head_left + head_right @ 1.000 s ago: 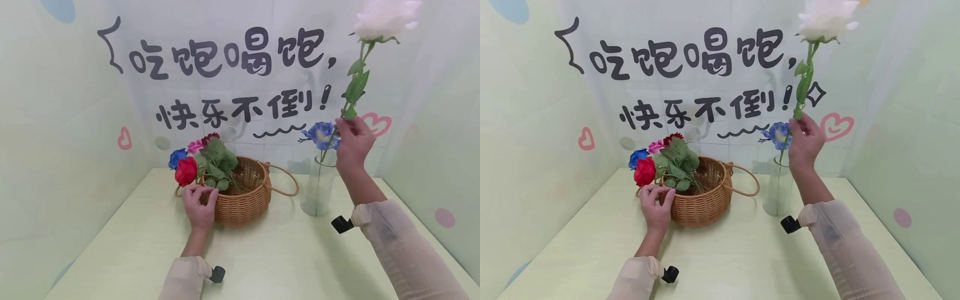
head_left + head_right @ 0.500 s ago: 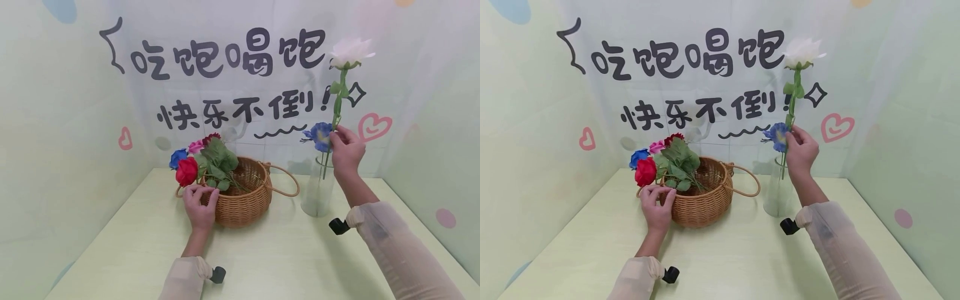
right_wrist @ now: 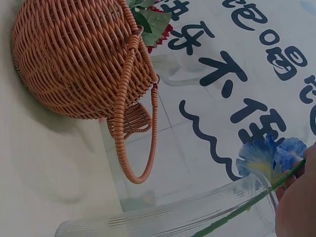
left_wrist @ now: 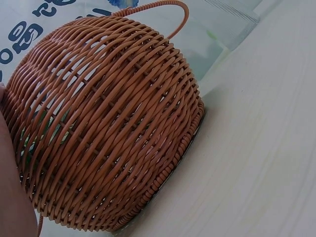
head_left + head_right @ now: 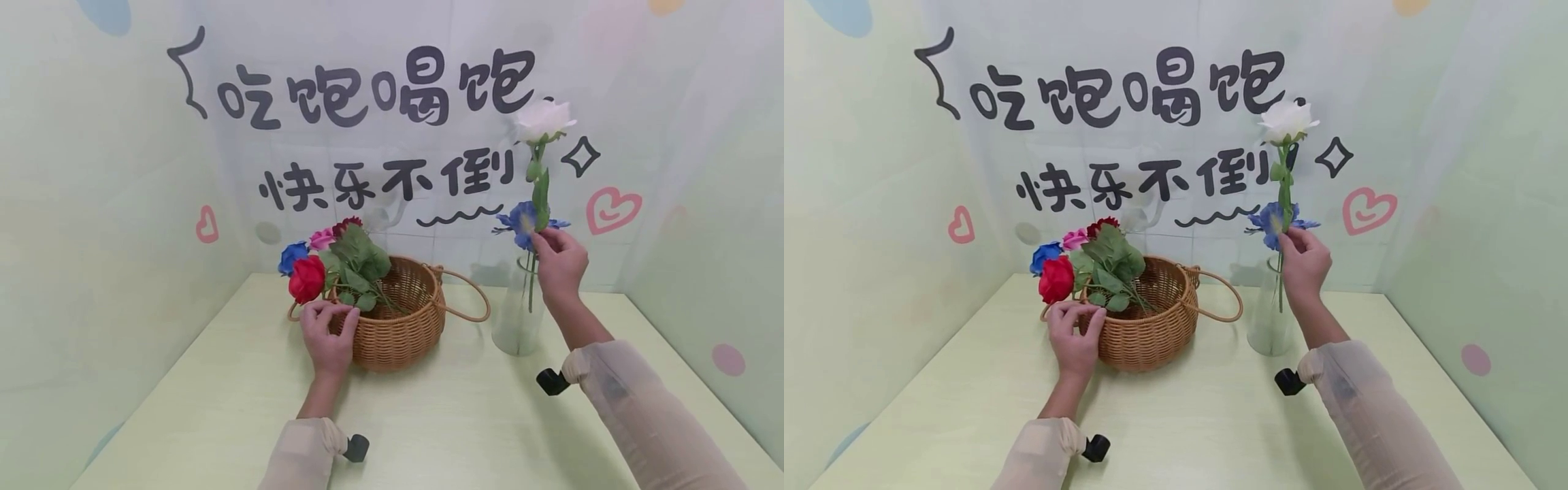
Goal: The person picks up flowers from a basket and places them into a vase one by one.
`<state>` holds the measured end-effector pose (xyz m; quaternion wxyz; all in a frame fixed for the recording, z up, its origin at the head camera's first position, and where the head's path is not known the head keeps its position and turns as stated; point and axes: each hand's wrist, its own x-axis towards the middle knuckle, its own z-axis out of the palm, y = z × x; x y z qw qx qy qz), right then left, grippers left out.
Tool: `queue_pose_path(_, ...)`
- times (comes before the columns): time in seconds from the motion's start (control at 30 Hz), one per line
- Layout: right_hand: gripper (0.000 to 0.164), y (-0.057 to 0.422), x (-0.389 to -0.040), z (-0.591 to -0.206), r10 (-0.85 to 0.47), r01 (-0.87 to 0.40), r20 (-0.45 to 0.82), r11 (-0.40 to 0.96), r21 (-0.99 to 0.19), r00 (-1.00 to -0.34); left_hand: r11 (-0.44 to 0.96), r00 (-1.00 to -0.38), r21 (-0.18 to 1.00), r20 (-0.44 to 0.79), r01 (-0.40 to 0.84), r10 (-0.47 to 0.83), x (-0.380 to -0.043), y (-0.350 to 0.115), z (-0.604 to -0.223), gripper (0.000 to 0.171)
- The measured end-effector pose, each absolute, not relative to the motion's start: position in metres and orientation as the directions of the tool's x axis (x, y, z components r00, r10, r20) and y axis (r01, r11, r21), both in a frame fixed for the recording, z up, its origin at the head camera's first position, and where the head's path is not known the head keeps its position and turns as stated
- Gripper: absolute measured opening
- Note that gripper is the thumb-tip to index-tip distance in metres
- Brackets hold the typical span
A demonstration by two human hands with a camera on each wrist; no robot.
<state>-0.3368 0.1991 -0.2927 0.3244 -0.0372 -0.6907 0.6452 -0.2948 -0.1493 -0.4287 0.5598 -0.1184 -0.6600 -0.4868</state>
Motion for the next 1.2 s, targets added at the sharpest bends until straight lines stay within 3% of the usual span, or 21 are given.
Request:
queue_pose_path(0.57, 0.029, 0.196, -0.332, -0.316, 0.503, -0.288, 0.506, 0.449, -0.846, -0.701, 0.491, -0.331, 0.505, 0.854, 0.709, -0.401, -0.285, -0.142, -0.417, 0.009)
queue_pose_path(0.77, 0.024, 0.195, -0.328, -0.321, 0.516, -0.298, 0.574, 0.522, -0.799, -0.636, 0.489, -0.340, 0.514, 0.850, 0.705, -0.403, -0.279, -0.140, -0.412, 0.009)
queue_pose_path(1.2, 0.031, 0.193, -0.324, -0.337, 0.563, -0.277, 0.574, 0.526, -0.804, -0.594, 0.503, -0.348, 0.513, 0.853, 0.696, -0.389, -0.296, -0.150, -0.431, 0.008)
